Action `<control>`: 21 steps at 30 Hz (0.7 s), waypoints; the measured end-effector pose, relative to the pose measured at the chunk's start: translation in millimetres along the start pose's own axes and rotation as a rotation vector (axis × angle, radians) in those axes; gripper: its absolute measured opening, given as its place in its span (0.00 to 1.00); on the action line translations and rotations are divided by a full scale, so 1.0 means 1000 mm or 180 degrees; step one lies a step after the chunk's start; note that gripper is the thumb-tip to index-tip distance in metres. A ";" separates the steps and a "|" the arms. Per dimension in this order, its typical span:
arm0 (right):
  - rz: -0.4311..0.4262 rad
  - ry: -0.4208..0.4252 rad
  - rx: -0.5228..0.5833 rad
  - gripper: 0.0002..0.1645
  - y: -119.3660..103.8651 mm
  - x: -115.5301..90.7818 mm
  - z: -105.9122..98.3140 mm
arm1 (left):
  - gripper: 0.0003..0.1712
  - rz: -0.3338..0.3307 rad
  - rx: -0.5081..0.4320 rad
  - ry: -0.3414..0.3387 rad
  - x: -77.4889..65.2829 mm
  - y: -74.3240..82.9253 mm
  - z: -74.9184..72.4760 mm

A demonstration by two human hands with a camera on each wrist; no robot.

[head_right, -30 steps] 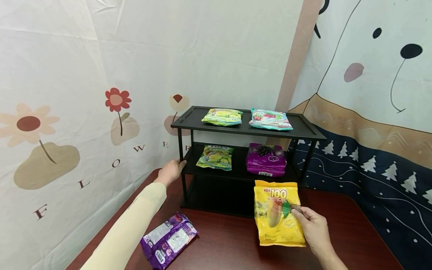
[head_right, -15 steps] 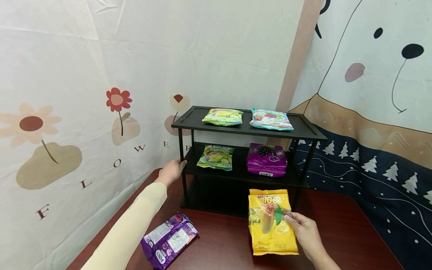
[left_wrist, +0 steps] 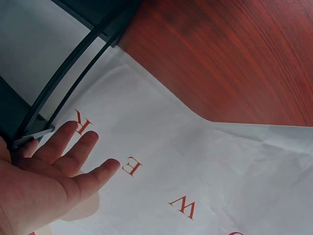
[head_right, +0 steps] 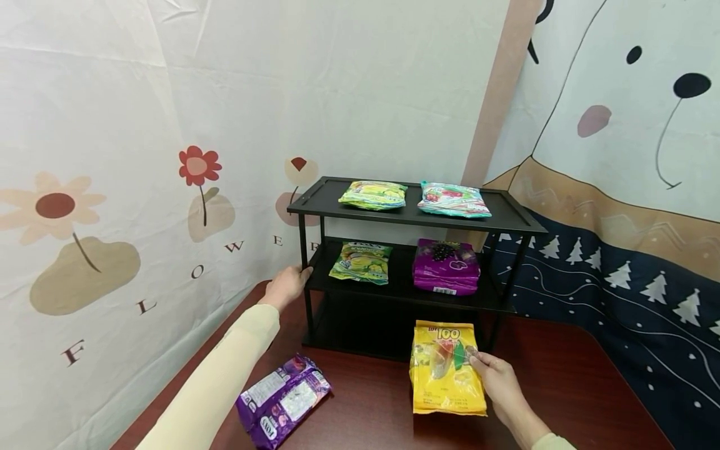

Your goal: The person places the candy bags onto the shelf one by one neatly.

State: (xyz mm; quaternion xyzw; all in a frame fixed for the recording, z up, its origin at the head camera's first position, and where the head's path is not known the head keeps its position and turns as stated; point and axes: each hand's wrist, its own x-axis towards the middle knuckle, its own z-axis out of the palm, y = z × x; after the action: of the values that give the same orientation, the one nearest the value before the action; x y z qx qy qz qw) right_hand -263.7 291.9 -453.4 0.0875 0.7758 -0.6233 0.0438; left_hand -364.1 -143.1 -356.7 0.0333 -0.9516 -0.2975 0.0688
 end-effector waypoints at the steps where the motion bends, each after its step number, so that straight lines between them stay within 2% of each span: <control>1: -0.0009 0.0002 -0.0016 0.31 0.000 0.002 0.001 | 0.28 0.0010 0.0005 -0.0005 0.000 0.000 0.000; 13: -0.0067 -0.0041 0.0153 0.32 -0.003 0.028 0.005 | 0.25 0.0055 0.0018 0.0007 0.002 -0.002 0.001; 17: -0.0090 -0.0045 0.0061 0.33 0.000 0.037 0.005 | 0.25 0.0074 -0.0001 0.0016 0.000 0.000 0.000; 21: -0.0102 -0.0079 -0.0203 0.37 0.002 0.044 0.004 | 0.24 0.0082 -0.0027 0.0038 0.000 0.000 -0.001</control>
State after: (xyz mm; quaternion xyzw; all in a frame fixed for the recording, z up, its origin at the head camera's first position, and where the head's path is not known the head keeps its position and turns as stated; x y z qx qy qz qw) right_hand -307.0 291.9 -464.6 0.0658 0.7960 -0.5999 0.0462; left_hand -364.2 -143.7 -356.3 0.0225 -0.9503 -0.3004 0.0784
